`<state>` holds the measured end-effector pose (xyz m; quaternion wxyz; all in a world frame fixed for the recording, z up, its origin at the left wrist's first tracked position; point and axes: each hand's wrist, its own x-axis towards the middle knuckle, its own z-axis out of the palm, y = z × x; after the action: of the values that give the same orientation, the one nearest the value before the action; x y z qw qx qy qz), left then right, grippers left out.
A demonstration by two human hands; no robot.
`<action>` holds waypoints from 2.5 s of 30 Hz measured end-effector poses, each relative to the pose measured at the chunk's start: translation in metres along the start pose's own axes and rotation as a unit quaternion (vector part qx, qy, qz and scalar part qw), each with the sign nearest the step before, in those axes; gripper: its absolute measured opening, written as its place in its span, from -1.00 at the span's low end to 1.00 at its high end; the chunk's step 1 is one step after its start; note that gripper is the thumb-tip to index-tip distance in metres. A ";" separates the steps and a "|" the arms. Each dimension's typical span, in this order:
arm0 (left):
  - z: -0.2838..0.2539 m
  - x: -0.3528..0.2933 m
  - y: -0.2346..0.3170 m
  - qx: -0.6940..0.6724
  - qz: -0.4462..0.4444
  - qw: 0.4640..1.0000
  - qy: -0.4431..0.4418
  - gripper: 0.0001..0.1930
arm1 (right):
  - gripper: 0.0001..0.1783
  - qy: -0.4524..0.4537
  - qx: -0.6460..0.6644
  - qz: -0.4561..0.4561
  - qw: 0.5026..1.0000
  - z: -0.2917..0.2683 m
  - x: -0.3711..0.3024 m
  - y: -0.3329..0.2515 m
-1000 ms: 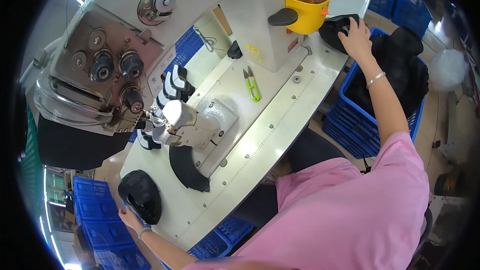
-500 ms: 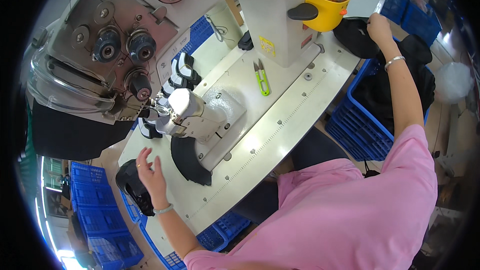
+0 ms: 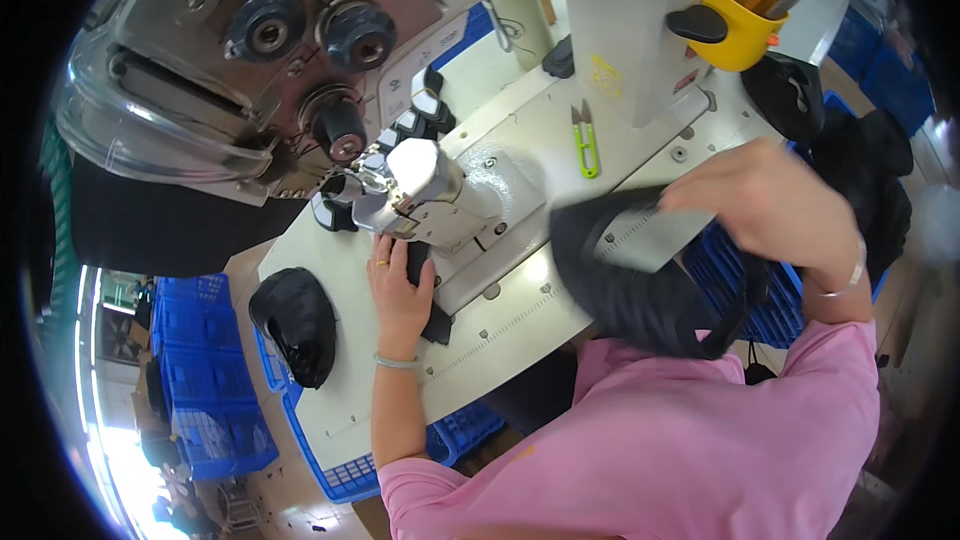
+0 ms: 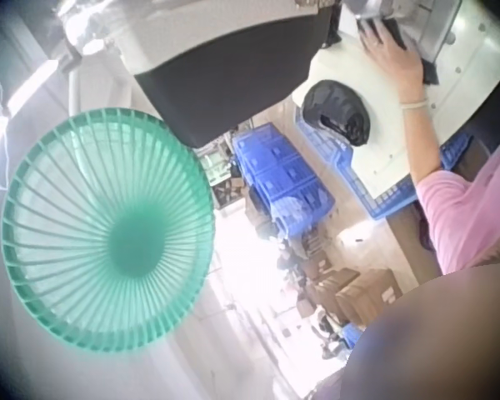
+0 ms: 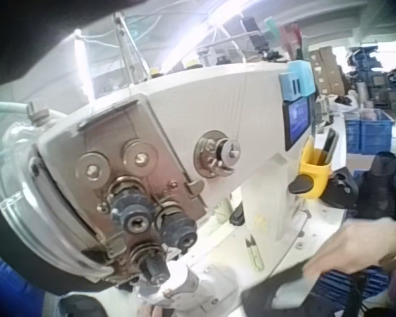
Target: Sewing shoe components using an industrial sewing machine.
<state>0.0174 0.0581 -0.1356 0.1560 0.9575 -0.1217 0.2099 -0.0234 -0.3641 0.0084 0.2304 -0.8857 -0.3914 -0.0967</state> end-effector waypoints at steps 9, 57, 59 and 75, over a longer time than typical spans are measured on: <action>-0.020 -0.001 0.006 -0.206 -0.084 0.975 0.028 -0.49 | -0.68 -0.249 -0.006 -0.159 0.955 0.144 0.083 -0.004; -0.101 0.049 0.097 -0.086 0.078 0.987 0.107 -0.83 | -0.16 0.100 -0.021 -0.180 0.978 0.086 0.139 0.003; -0.101 0.048 0.097 -0.092 0.073 0.988 0.104 -0.75 | -0.13 0.096 -0.025 -0.183 0.978 0.085 0.139 0.004; -0.094 0.047 0.103 -0.062 0.060 0.985 0.148 -0.71 | -0.28 0.129 -0.052 -0.235 0.962 0.084 0.147 0.014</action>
<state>-0.0056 -0.0116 -0.0080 0.2189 0.8951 -0.1672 0.3507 0.0857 -0.2365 -0.0185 0.2036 -0.7593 -0.5503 -0.2814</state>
